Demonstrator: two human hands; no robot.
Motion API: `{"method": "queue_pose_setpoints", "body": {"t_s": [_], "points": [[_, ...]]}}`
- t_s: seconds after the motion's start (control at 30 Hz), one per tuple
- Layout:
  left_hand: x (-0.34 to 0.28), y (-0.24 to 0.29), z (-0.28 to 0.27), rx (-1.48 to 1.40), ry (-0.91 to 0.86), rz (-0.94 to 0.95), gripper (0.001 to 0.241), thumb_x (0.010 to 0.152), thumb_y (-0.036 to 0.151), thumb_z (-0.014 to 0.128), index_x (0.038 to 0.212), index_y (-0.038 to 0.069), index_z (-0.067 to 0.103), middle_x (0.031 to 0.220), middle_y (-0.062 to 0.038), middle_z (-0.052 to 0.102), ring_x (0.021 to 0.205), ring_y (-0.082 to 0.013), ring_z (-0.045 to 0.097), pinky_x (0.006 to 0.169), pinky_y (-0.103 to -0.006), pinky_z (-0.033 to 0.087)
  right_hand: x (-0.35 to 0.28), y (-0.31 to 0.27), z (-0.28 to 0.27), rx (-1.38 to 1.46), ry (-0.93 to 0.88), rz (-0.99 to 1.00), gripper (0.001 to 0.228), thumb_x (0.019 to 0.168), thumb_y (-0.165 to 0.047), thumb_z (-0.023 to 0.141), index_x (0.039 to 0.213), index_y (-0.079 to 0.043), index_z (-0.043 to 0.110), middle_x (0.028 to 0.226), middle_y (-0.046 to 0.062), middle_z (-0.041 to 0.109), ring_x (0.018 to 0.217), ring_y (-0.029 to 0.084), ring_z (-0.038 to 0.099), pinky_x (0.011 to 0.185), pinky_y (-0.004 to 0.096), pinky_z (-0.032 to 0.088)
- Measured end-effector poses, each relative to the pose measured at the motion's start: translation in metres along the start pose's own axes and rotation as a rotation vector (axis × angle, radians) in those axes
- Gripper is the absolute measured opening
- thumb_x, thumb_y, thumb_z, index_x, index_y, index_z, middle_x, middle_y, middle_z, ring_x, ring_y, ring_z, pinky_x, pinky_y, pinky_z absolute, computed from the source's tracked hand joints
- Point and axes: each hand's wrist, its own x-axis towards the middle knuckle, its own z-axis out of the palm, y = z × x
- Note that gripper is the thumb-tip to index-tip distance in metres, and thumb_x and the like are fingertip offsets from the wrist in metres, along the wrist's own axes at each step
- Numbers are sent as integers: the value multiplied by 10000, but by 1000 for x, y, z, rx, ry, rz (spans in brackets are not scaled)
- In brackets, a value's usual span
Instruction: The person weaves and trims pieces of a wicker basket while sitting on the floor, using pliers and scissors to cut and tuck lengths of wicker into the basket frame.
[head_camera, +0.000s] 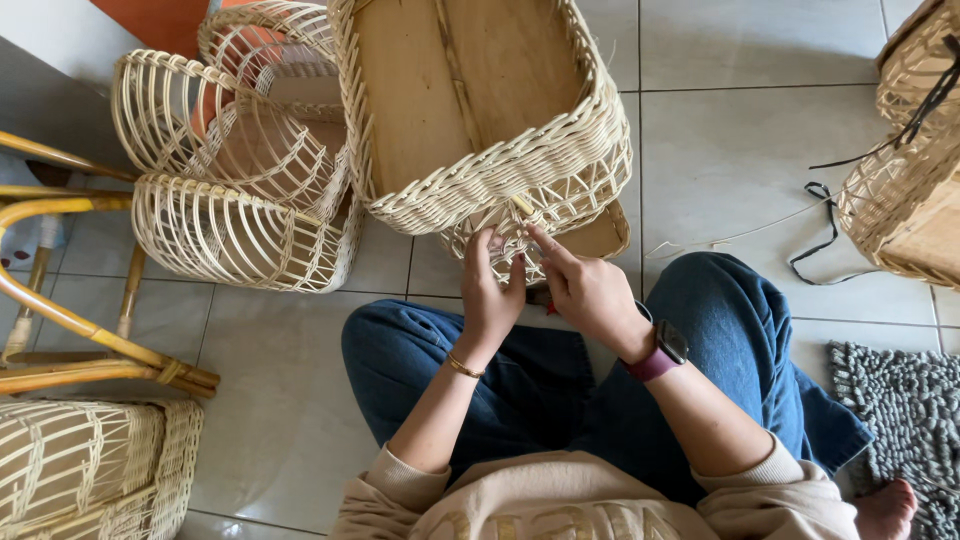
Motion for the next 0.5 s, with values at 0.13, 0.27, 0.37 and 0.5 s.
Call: {"method": "queue_pose_setpoints", "body": {"t_s": [0.13, 0.27, 0.37, 0.5], "points": [[0, -2, 0, 14, -28, 7, 495, 783, 12, 659, 1242, -9, 477, 959, -140, 551, 893, -334, 608, 789, -414, 522, 3, -1, 1, 18, -14, -3, 496, 920, -254, 488, 1407, -341, 455, 714, 137, 689, 675, 408, 655, 606, 535, 527], [-5, -10, 7, 59, -48, 1, 529, 782, 49, 666, 1266, 13, 455, 958, -129, 533, 890, -329, 595, 774, -434, 512, 5, 0, 2, 4, 18, -30, 468, 928, -247, 494, 1389, -325, 488, 712, 131, 692, 659, 402, 656, 583, 522, 527], [-6, -7, 6, 67, -53, -12, 504, 797, 47, 649, 1250, -13, 437, 958, -134, 513, 868, -326, 583, 752, -443, 509, 5, 2, 5, -27, 56, -53, 445, 929, -255, 513, 1368, -326, 514, 695, 117, 688, 642, 382, 659, 568, 506, 530], [-5, -6, 7, 78, -55, 17, 531, 769, 26, 657, 1250, -8, 435, 957, -123, 504, 872, -327, 566, 763, -431, 498, 4, 6, 8, -69, 104, -71, 419, 929, -277, 526, 1343, -339, 538, 659, 79, 676, 618, 338, 663, 542, 461, 532]]}}
